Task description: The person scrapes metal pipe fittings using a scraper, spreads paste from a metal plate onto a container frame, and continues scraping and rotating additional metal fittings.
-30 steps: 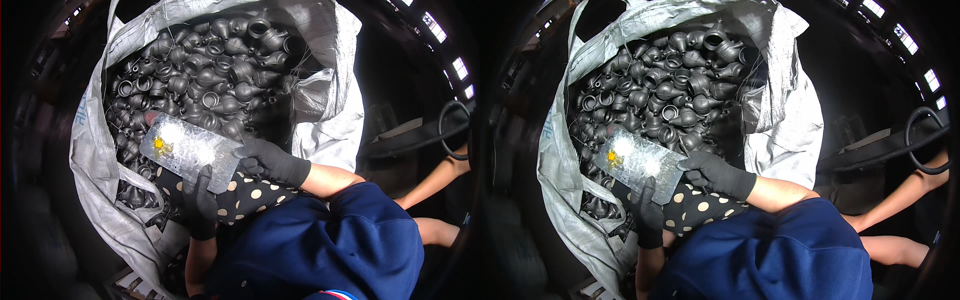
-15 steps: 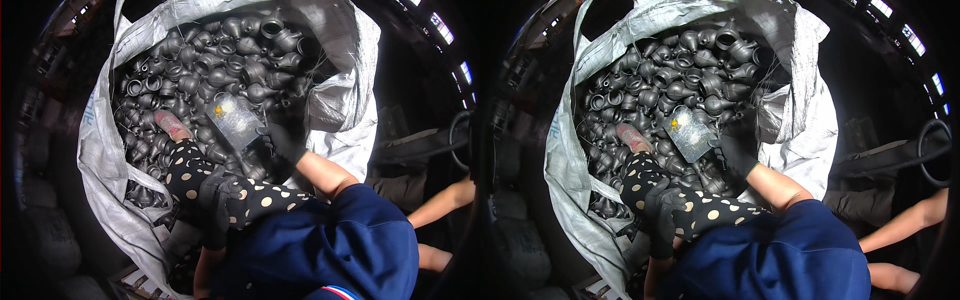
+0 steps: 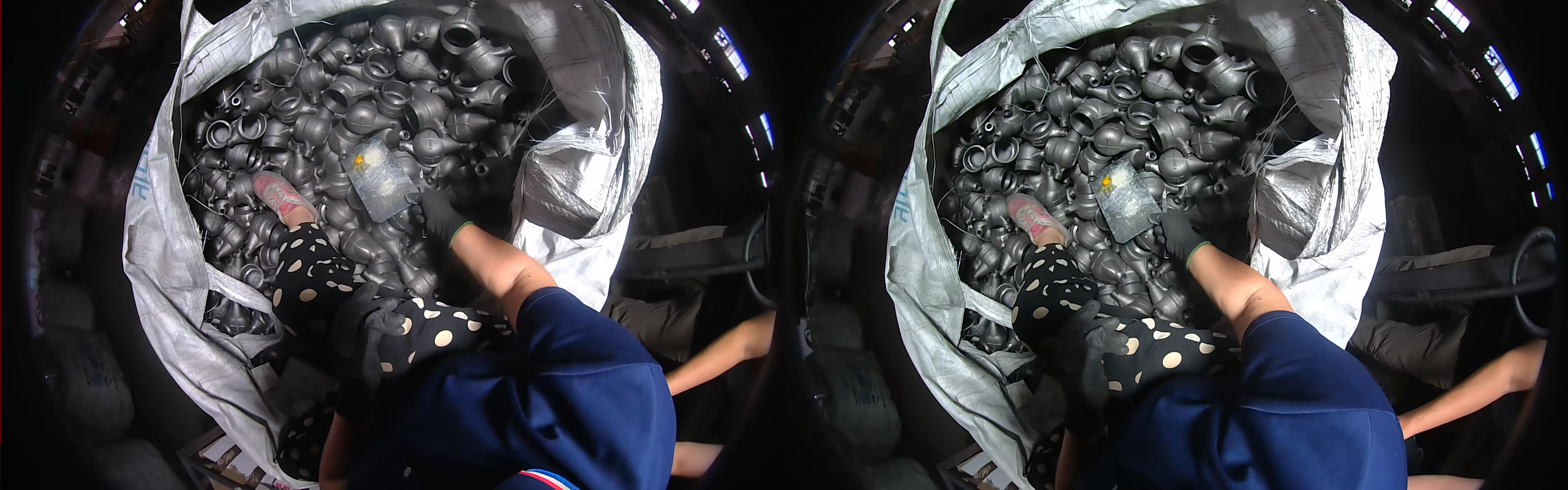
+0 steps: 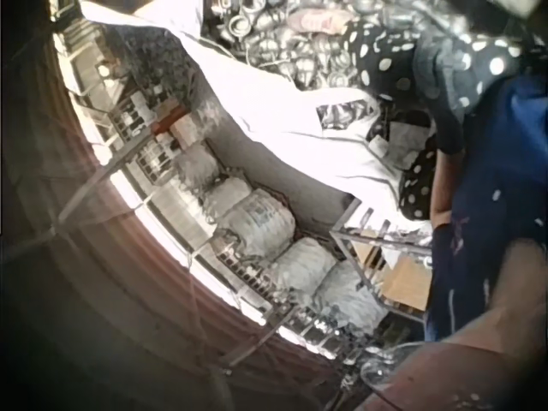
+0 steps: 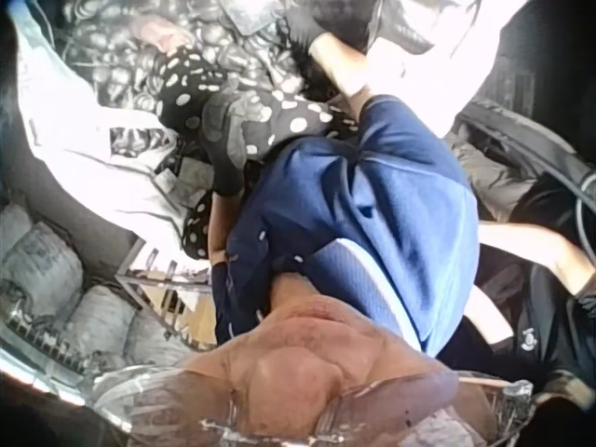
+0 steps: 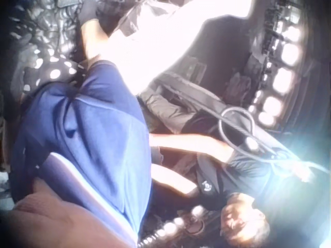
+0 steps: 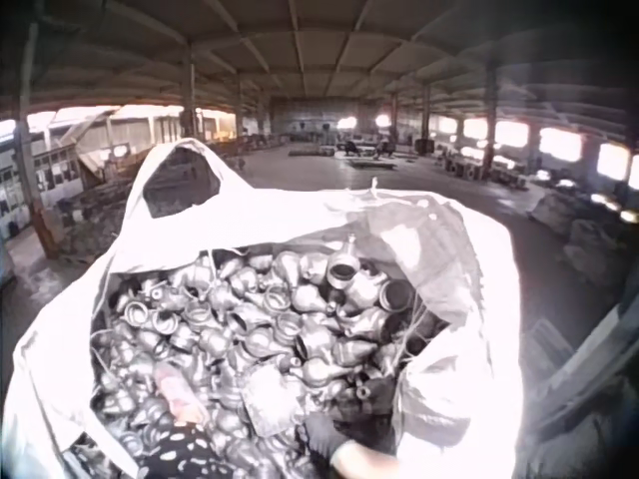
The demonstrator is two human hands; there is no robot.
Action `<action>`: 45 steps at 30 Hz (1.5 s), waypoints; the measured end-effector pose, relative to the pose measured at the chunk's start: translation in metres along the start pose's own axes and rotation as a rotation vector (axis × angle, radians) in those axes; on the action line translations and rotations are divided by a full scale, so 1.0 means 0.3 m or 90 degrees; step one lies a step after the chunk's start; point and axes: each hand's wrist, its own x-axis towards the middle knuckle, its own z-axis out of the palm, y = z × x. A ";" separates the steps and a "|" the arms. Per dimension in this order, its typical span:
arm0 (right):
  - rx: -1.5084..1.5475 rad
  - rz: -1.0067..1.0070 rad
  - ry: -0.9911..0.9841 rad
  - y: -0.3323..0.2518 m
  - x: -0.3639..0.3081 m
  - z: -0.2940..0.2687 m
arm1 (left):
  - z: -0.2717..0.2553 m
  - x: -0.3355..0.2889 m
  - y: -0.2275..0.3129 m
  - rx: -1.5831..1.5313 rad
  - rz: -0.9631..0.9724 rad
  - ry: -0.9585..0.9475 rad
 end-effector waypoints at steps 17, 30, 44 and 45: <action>-0.006 -0.058 -0.030 0.175 -0.325 -0.090 | 0.037 0.054 0.036 -0.078 -0.012 -0.004; -0.446 -0.029 -0.279 0.272 -0.401 -0.067 | 0.039 0.028 0.046 -0.079 -0.003 0.015; -0.046 0.025 -0.105 0.141 -0.347 -0.027 | -0.017 0.010 -0.106 0.067 0.118 0.000; -0.018 0.025 -0.090 0.113 -0.299 -0.022 | -0.019 0.007 -0.114 0.047 0.103 -0.001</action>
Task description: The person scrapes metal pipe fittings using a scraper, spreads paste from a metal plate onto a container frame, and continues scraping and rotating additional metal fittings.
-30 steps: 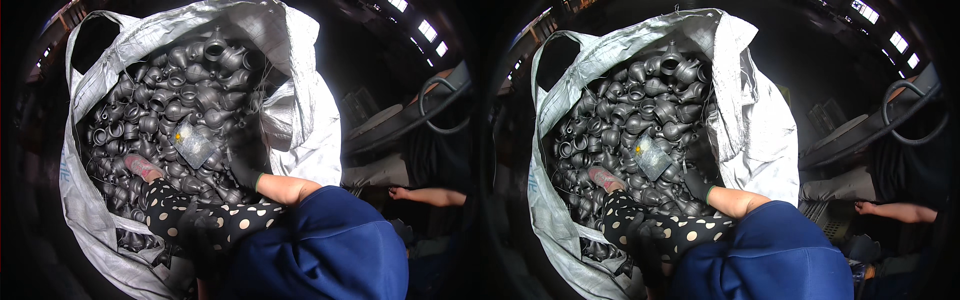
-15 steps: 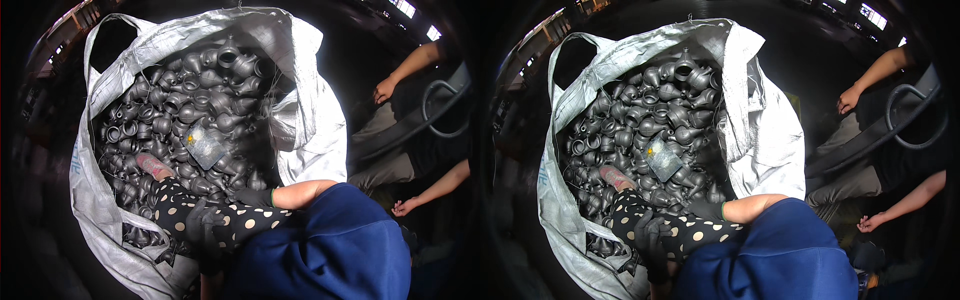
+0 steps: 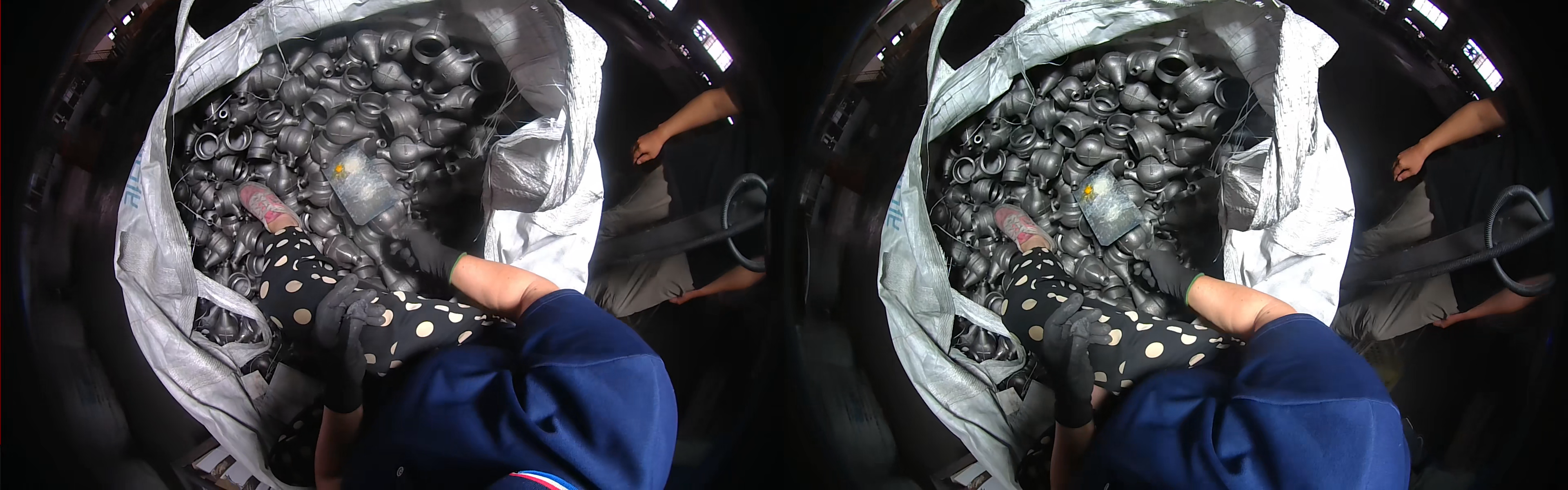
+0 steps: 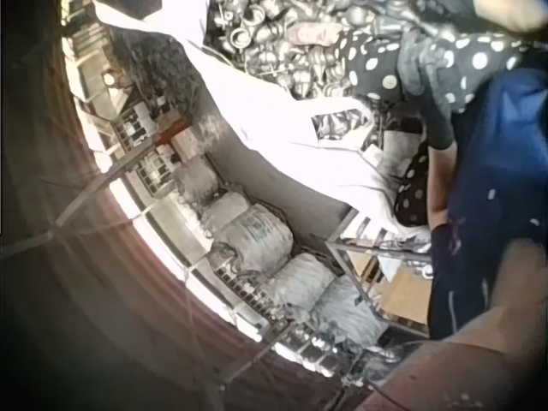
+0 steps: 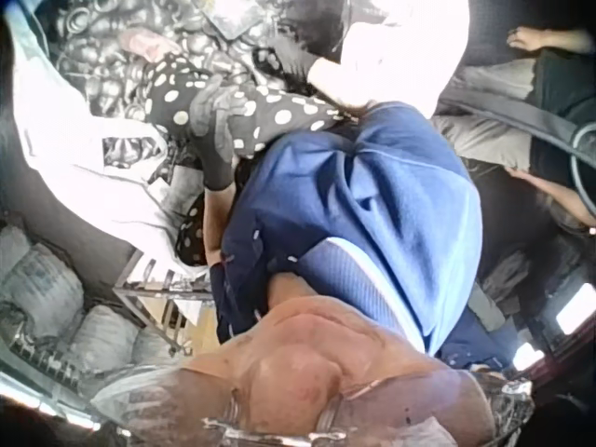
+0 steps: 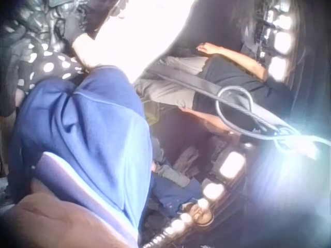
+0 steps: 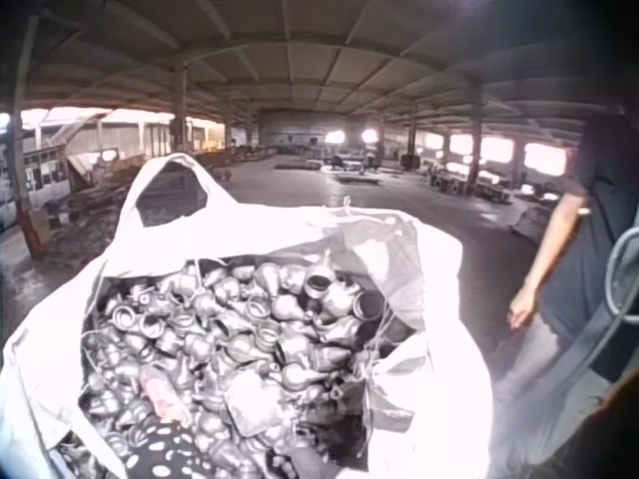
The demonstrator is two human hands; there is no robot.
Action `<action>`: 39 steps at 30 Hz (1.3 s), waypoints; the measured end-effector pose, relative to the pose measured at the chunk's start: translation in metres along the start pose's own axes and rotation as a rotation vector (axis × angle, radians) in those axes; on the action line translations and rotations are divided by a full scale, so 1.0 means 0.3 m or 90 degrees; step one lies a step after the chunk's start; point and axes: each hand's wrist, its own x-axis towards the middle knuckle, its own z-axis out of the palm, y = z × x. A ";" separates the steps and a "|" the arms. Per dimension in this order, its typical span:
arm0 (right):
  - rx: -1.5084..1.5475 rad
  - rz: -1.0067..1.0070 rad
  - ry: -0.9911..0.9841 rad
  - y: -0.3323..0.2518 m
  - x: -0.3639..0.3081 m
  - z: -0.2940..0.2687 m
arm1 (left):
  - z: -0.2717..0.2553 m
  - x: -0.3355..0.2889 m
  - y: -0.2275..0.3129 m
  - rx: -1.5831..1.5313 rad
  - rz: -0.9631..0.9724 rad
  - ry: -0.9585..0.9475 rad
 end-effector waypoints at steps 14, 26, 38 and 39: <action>0.170 -0.026 0.051 -0.085 0.291 0.017 | 0.011 -0.002 0.116 -0.194 -0.121 0.012; 0.129 -0.001 -0.052 -0.107 0.119 -0.024 | 0.014 -0.002 0.131 -0.281 -0.145 0.026; 0.085 -0.079 -0.390 -0.283 -0.290 0.211 | -0.044 -0.022 0.109 -0.470 -0.053 0.304; 0.080 -0.098 -0.365 -0.284 -0.335 0.257 | -0.075 -0.026 0.120 -0.450 -0.032 0.344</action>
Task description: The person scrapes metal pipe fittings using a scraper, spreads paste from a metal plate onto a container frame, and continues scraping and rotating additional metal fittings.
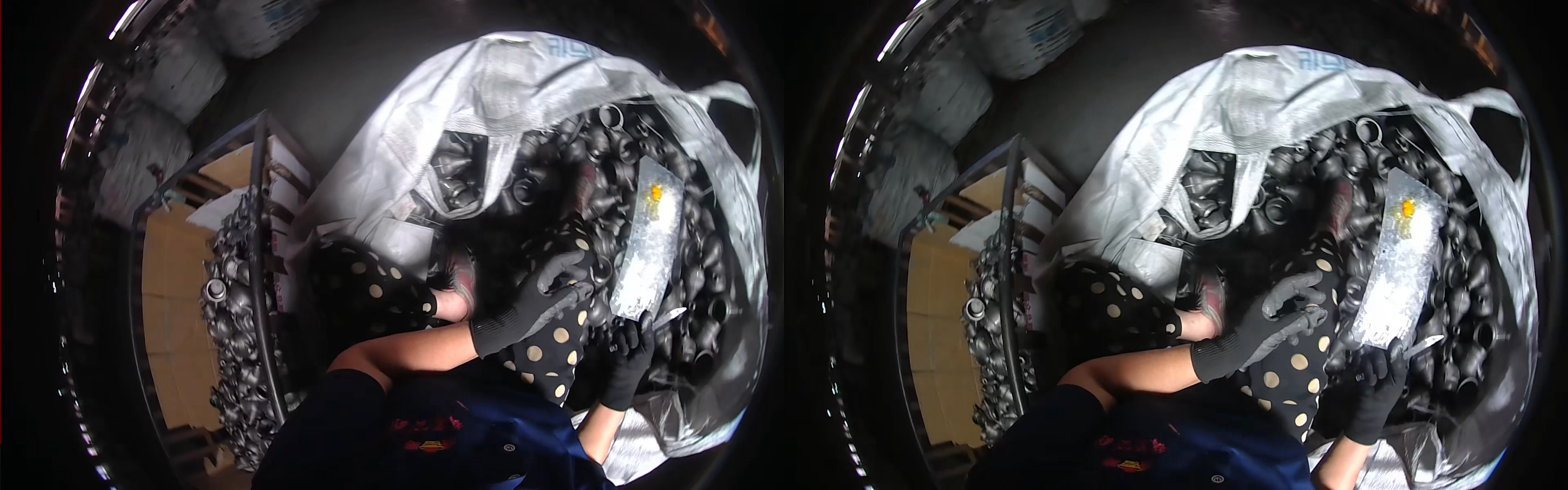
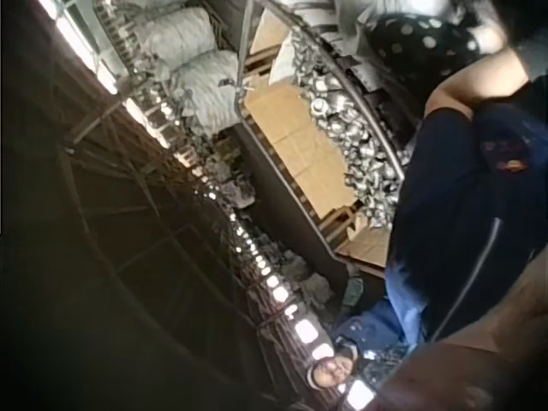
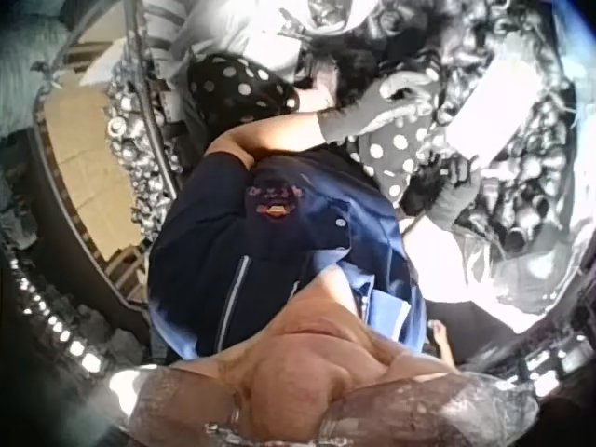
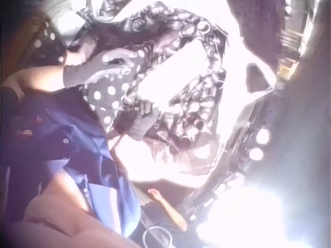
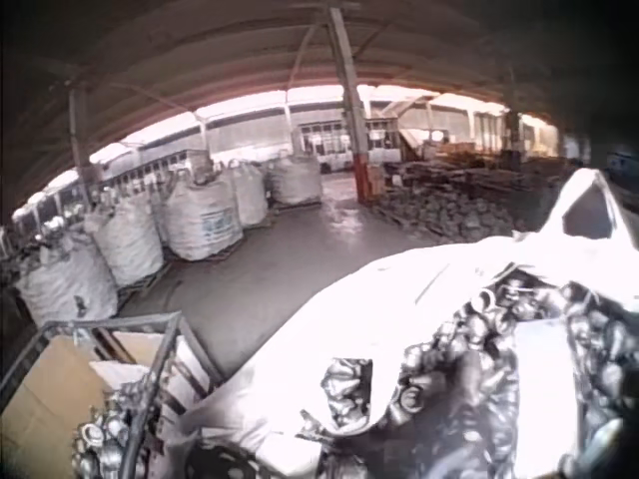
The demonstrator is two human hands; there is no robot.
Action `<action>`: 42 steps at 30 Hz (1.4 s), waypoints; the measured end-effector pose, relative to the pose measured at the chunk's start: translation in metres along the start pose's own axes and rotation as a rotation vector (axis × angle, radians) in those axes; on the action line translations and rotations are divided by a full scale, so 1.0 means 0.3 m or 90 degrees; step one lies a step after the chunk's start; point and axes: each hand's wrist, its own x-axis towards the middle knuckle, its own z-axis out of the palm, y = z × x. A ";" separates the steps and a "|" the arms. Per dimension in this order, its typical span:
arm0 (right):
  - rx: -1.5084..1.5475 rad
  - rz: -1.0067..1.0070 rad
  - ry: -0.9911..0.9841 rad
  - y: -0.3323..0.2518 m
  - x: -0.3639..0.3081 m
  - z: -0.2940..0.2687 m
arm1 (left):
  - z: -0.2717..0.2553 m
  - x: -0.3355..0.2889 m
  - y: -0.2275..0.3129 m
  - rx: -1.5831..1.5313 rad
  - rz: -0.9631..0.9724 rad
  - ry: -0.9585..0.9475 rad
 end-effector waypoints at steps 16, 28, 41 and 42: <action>-0.395 0.270 -0.417 0.482 0.208 0.819 | -0.524 -0.275 0.624 0.075 0.297 0.278; -0.501 0.335 -0.302 0.549 0.282 0.600 | -1.346 -0.454 0.963 1.411 0.209 0.475; -0.689 0.313 -0.223 0.547 0.275 0.603 | -1.503 -0.394 0.984 1.496 -0.093 0.515; -0.648 0.312 -0.249 0.546 0.271 0.606 | -1.552 -0.394 0.977 1.514 -0.152 0.490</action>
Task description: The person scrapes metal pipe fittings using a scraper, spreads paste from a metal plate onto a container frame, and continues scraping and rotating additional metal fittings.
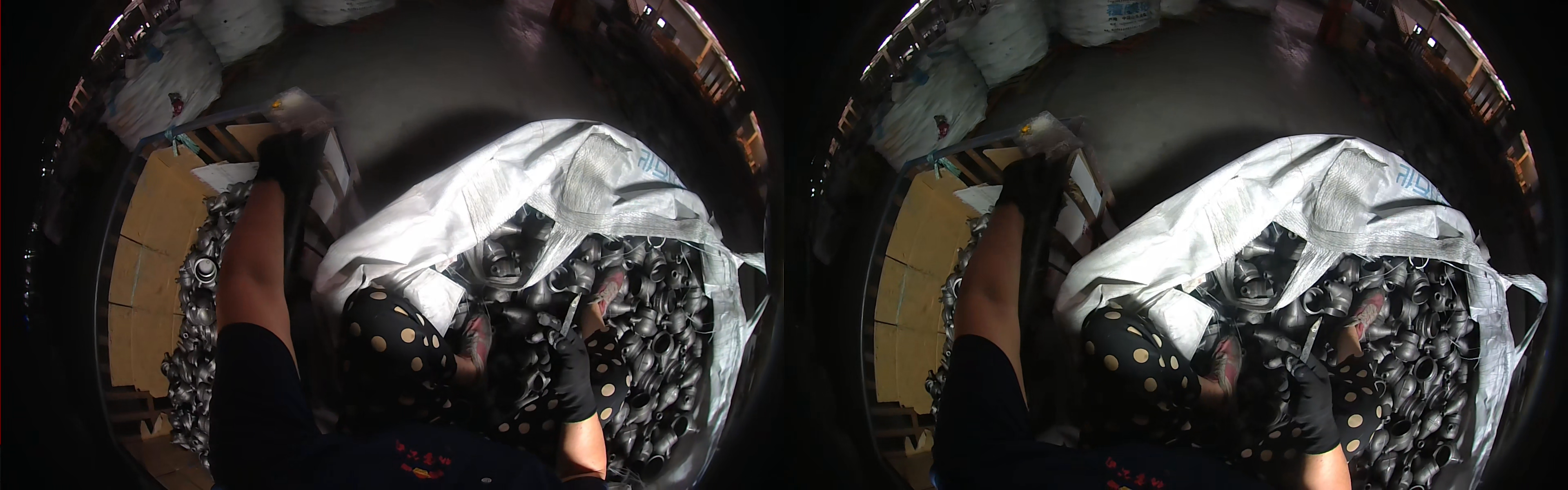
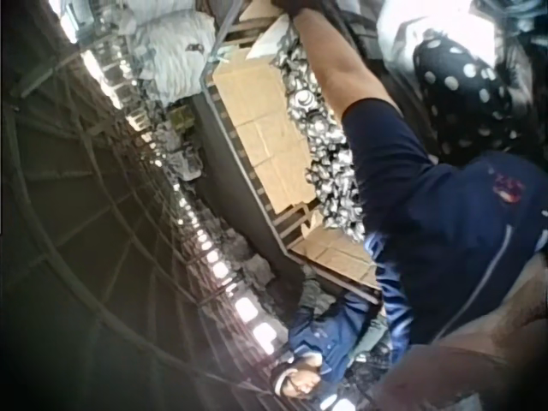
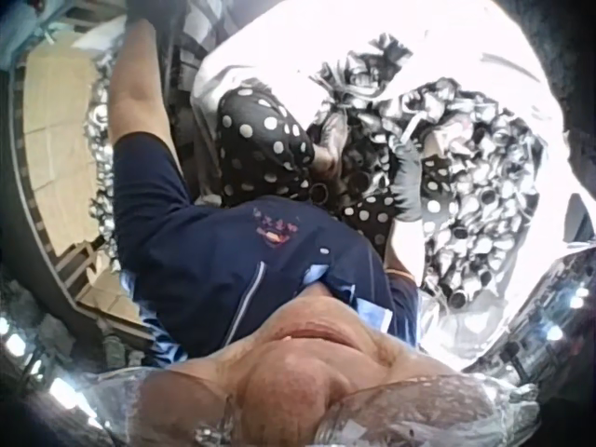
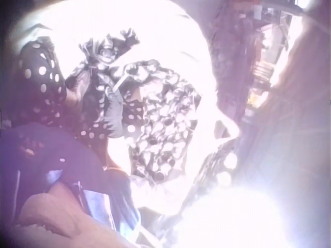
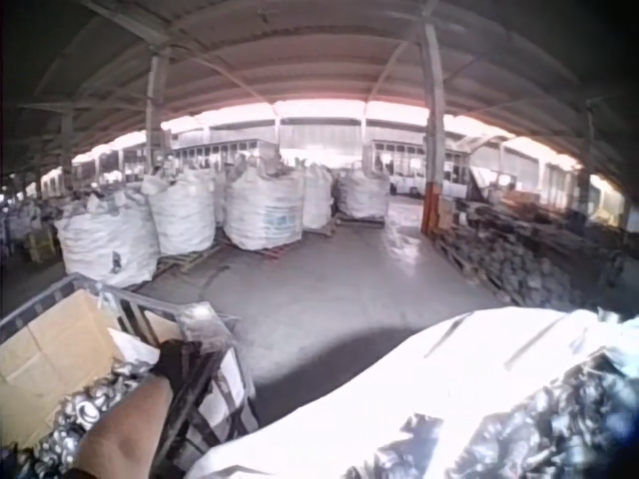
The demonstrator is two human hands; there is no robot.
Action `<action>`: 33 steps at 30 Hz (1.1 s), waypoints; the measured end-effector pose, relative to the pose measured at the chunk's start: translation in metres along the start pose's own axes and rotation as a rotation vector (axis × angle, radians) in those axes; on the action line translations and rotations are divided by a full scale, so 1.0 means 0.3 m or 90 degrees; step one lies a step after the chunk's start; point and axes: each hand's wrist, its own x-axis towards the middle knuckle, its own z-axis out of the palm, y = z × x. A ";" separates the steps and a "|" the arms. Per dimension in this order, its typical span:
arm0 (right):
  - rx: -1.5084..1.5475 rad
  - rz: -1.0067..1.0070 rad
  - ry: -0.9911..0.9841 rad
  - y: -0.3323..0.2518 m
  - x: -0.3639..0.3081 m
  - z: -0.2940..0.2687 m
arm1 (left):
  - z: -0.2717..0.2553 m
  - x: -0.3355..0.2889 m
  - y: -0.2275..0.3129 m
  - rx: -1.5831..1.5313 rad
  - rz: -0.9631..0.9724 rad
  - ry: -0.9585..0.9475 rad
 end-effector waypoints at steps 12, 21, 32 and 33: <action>0.119 0.011 -0.009 0.069 0.038 -0.055 | 0.205 -0.013 -0.101 0.005 -0.089 -0.036; 0.086 -0.062 -0.026 0.093 0.044 -0.084 | 0.116 -0.075 -0.020 0.041 0.046 0.002; -0.031 -0.116 0.024 -0.096 0.032 -0.206 | 0.119 0.019 0.787 -0.904 0.054 0.013; -0.007 -0.105 0.042 -0.098 0.043 -0.209 | 0.153 0.004 0.902 -1.027 0.092 -0.091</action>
